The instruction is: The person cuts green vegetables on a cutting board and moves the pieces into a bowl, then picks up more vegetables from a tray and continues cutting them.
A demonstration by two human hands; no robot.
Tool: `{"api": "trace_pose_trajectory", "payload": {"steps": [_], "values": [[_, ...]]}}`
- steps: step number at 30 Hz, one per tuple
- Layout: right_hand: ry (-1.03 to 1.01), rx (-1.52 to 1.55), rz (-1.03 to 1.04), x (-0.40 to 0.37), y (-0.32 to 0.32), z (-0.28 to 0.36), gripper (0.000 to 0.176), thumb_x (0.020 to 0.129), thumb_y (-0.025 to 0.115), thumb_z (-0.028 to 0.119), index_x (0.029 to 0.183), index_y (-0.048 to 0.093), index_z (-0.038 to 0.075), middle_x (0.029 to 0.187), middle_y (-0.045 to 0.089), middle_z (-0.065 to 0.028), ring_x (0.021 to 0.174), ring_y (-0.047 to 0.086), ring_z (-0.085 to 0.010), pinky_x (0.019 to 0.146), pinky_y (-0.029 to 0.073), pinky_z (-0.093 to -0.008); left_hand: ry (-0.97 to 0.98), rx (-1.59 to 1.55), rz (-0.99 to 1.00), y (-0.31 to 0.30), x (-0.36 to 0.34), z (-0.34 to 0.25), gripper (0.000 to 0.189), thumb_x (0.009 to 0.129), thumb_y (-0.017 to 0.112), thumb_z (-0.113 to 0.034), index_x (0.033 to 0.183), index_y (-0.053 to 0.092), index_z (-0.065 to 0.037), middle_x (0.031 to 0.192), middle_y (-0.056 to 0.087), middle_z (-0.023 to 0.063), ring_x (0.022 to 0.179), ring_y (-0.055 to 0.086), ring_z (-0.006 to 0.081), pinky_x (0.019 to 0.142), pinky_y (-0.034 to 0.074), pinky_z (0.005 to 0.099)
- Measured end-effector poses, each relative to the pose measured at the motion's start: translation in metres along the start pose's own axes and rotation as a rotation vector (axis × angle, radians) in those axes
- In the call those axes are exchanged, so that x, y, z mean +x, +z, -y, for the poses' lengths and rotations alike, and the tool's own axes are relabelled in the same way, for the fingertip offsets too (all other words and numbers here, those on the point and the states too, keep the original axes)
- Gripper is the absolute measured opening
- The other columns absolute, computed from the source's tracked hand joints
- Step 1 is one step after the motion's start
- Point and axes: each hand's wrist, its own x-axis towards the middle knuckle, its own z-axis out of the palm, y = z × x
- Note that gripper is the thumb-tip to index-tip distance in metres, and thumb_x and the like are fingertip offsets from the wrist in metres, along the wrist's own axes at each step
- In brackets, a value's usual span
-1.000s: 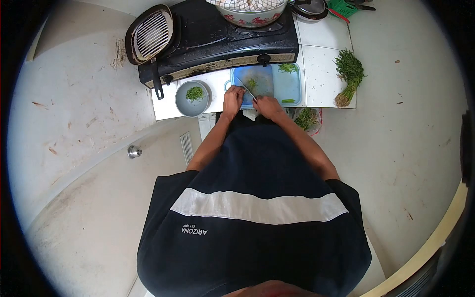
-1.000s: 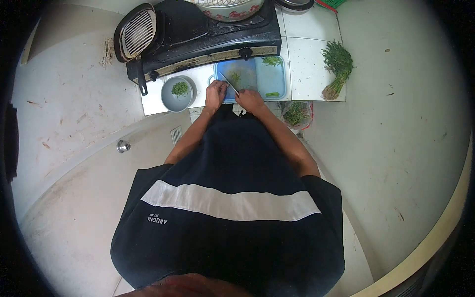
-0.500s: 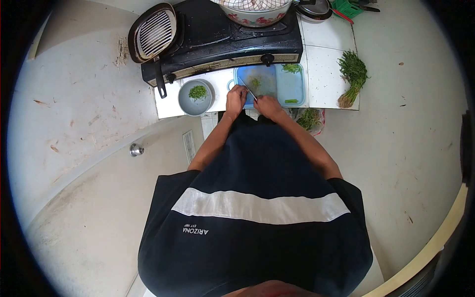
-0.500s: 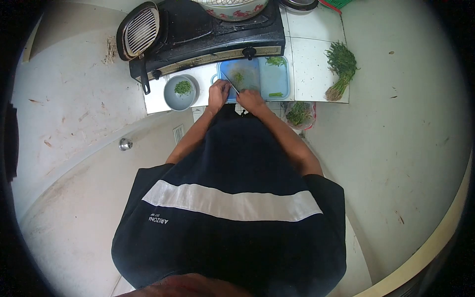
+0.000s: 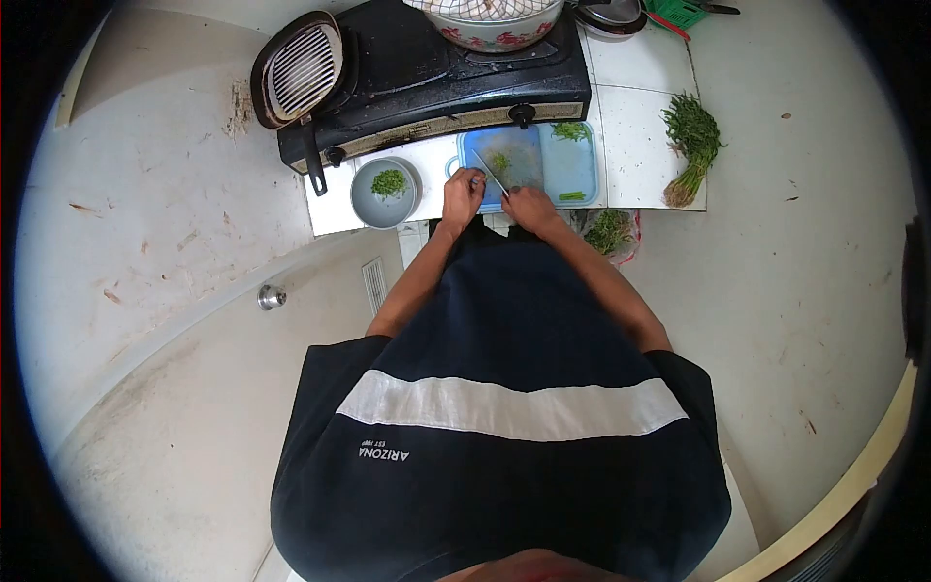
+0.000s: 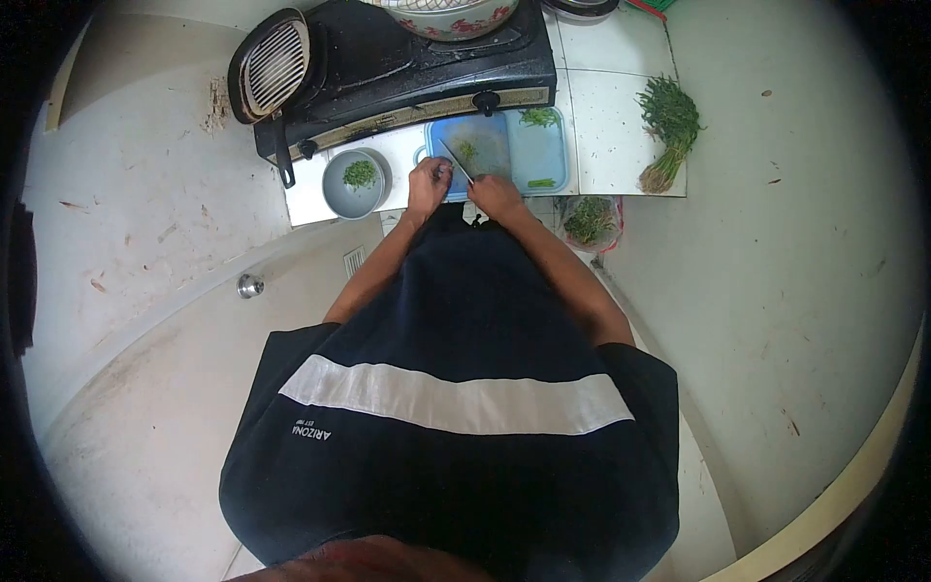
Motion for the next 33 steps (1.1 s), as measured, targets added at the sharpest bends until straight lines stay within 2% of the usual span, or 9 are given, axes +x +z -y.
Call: {"api": "trace_pose_trajectory", "payload": {"steps": [3,10,16,19,22,24,27,30,33], "values": [[-0.009,0.009,-0.031,0.0,-0.002,-0.002,0.044,0.101,0.052,0.036,0.087,0.07,-0.002,0.082,0.071,-0.0246,0.077,0.071,-0.0434,0.074,0.058,-0.052,-0.014,-0.055,-0.004,0.001,0.001,0.004,0.012,0.089,0.07,-0.007,0.099,0.073,0.001,0.089,0.069,0.0151,0.072,0.07,0.0257,0.066,0.056,0.0345],[-0.077,-0.013,-0.051,-0.004,0.002,-0.005,0.042,0.101,0.055,0.036,0.089,0.069,-0.002,0.077,0.07,-0.0248,0.074,0.07,-0.043,0.071,0.058,-0.0521,-0.002,-0.064,-0.006,0.002,0.001,0.007,0.012,0.089,0.071,-0.007,0.098,0.074,0.001,0.09,0.07,0.0153,0.071,0.071,0.0241,0.066,0.056,0.0343],[-0.082,-0.02,-0.076,-0.003,0.005,-0.001,0.042,0.1,0.056,0.036,0.088,0.069,-0.002,0.077,0.07,-0.0238,0.074,0.071,-0.0417,0.07,0.058,-0.051,0.025,-0.059,-0.006,0.0,0.002,0.003,0.013,0.088,0.07,-0.008,0.096,0.074,0.001,0.088,0.069,0.0156,0.072,0.07,0.0262,0.068,0.055,0.0354],[-0.063,-0.01,-0.093,0.0,0.006,0.003,0.043,0.101,0.054,0.036,0.087,0.069,-0.002,0.079,0.071,-0.0238,0.075,0.071,-0.0419,0.071,0.058,-0.0514,-0.004,-0.024,0.003,-0.002,0.001,0.0,0.013,0.088,0.069,-0.009,0.095,0.074,0.001,0.087,0.068,0.0164,0.071,0.07,0.0279,0.068,0.055,0.0363],[-0.046,0.01,-0.074,0.006,0.002,0.011,0.044,0.101,0.052,0.036,0.088,0.07,-0.002,0.081,0.071,-0.0236,0.077,0.072,-0.0421,0.072,0.058,-0.0521,0.011,-0.02,-0.001,-0.001,0.002,0.0,0.009,0.086,0.067,-0.002,0.092,0.073,0.001,0.089,0.067,0.0153,0.068,0.07,0.0261,0.064,0.056,0.0356],[0.041,0.01,0.009,0.012,0.003,0.014,0.039,0.099,0.051,0.031,0.088,0.073,0.0,0.092,0.073,-0.0228,0.086,0.073,-0.0411,0.08,0.058,-0.0521,0.029,-0.027,-0.023,0.0,0.002,0.002,0.009,0.085,0.067,-0.003,0.092,0.073,0.001,0.087,0.067,0.0153,0.068,0.07,0.0263,0.064,0.056,0.035],[-0.041,-0.047,-0.026,0.007,0.007,0.011,0.043,0.101,0.052,0.035,0.087,0.071,-0.001,0.083,0.071,-0.0241,0.08,0.072,-0.0422,0.076,0.058,-0.0524,0.027,-0.037,-0.037,0.001,0.003,0.003,0.008,0.085,0.068,-0.002,0.09,0.073,0.0,0.084,0.066,0.0156,0.068,0.07,0.0268,0.064,0.055,0.0351],[0.033,0.01,-0.017,-0.004,0.007,0.01,0.038,0.098,0.052,0.029,0.087,0.074,0.001,0.091,0.073,-0.0233,0.086,0.073,-0.0409,0.079,0.059,-0.0517,0.026,-0.043,-0.024,0.001,0.002,0.006,0.008,0.085,0.068,-0.002,0.09,0.073,0.0,0.083,0.066,0.0158,0.068,0.07,0.0271,0.065,0.055,0.0351],[0.031,0.003,-0.026,-0.001,0.006,0.014,0.039,0.099,0.052,0.03,0.088,0.074,0.001,0.09,0.073,-0.0234,0.085,0.073,-0.0407,0.079,0.059,-0.0511,0.028,-0.057,-0.033,0.004,0.003,0.011,0.008,0.085,0.068,-0.003,0.09,0.074,0.0,0.083,0.066,0.0159,0.069,0.069,0.0272,0.066,0.055,0.0354]]}}
